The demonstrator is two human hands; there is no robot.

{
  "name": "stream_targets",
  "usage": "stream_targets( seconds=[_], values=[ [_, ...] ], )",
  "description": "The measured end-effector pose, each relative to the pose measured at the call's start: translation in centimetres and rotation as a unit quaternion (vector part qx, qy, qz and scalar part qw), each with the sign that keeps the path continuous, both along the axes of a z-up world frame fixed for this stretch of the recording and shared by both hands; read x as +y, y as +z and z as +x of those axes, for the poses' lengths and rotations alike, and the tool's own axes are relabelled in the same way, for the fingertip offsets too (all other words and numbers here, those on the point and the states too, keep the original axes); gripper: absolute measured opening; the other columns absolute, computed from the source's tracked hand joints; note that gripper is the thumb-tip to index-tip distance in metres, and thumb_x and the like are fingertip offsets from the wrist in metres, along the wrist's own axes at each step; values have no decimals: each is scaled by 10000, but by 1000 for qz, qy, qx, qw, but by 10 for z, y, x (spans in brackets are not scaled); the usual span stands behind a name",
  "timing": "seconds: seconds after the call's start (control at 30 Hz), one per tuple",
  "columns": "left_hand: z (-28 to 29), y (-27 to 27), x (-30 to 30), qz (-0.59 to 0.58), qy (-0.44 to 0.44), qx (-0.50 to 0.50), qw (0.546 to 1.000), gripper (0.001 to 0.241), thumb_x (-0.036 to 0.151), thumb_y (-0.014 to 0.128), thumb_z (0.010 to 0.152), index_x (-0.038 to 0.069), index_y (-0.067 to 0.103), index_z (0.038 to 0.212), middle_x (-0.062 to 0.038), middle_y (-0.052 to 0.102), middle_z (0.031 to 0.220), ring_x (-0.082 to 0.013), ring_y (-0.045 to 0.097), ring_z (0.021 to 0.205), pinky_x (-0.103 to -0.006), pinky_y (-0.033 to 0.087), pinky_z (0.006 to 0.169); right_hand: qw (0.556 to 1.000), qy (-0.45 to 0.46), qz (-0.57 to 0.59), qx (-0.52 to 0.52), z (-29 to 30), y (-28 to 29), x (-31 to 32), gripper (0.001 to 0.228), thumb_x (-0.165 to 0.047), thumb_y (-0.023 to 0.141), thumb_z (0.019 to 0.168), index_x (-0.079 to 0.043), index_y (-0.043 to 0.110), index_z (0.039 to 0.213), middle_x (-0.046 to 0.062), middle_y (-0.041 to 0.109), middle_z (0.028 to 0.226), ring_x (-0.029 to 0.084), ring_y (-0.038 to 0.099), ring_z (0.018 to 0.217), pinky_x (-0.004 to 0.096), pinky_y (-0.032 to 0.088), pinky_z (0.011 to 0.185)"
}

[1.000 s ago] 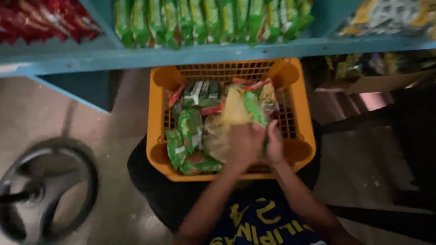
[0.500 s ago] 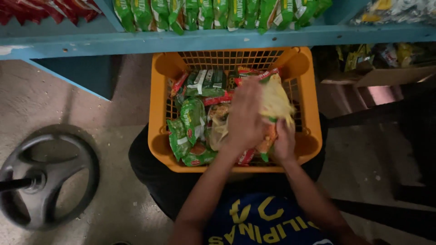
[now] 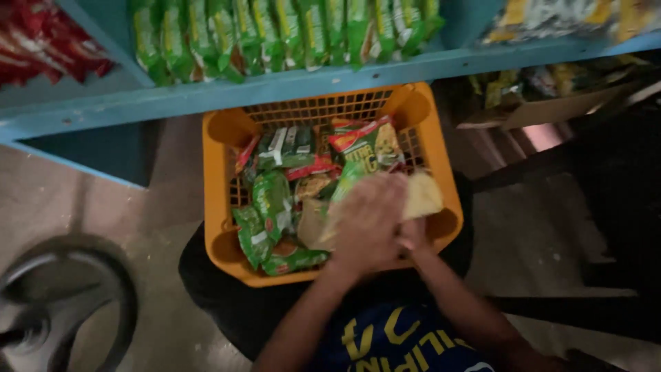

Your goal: The person wipes down and organizes individual packets of instant noodles from a crate onto a shelf.

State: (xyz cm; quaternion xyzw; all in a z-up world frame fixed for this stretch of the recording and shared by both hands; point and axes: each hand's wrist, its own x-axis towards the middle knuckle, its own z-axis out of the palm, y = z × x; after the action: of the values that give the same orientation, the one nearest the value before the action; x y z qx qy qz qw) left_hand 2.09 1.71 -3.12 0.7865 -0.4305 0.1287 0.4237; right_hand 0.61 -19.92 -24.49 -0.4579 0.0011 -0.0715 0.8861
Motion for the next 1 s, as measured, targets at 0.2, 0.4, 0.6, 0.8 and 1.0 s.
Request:
stream_targets(
  seconds=[0.2,0.4,0.6,0.8,1.0],
  values=[
    [16,-21,-2,-85,232,-25,969,593,326,459,983,31,496,1496,-211,451,1610,-427,373,1566,-585,277,1312,822,-71,-565,31,-2,122,44,327,-299,483,1059,-45,678,1128,122,741,1100,275,708,989,392,549,881],
    [-45,-33,-11,-33,96,61,993,903,456,691,877,-184,411,1449,-419,327,1547,-612,260,1471,-676,165,1208,964,-137,25,225,33,148,43,519,-455,542,1081,38,651,1204,122,732,1006,266,689,848,392,559,777],
    [22,-21,40,194,-9,-188,963,844,682,422,993,43,465,1543,-183,467,1601,-354,380,1573,-596,266,1313,962,-4,-263,72,24,42,-28,467,-338,580,999,52,607,1254,133,675,1114,220,649,963,366,541,839],
    [25,-13,44,12,78,-11,997,788,628,229,1073,48,412,1574,-213,417,1628,-437,368,1540,-571,306,1307,953,-31,-229,195,22,119,41,405,-261,559,1022,68,682,1224,115,715,1122,195,682,962,344,538,835],
    [-31,-25,16,-20,246,-4,969,746,473,236,1128,-113,296,1586,-343,293,1667,-526,305,1559,-621,256,1265,956,-104,-200,188,30,99,36,416,-234,440,1089,107,646,1208,171,690,1139,260,648,947,377,533,846]
  ],
)
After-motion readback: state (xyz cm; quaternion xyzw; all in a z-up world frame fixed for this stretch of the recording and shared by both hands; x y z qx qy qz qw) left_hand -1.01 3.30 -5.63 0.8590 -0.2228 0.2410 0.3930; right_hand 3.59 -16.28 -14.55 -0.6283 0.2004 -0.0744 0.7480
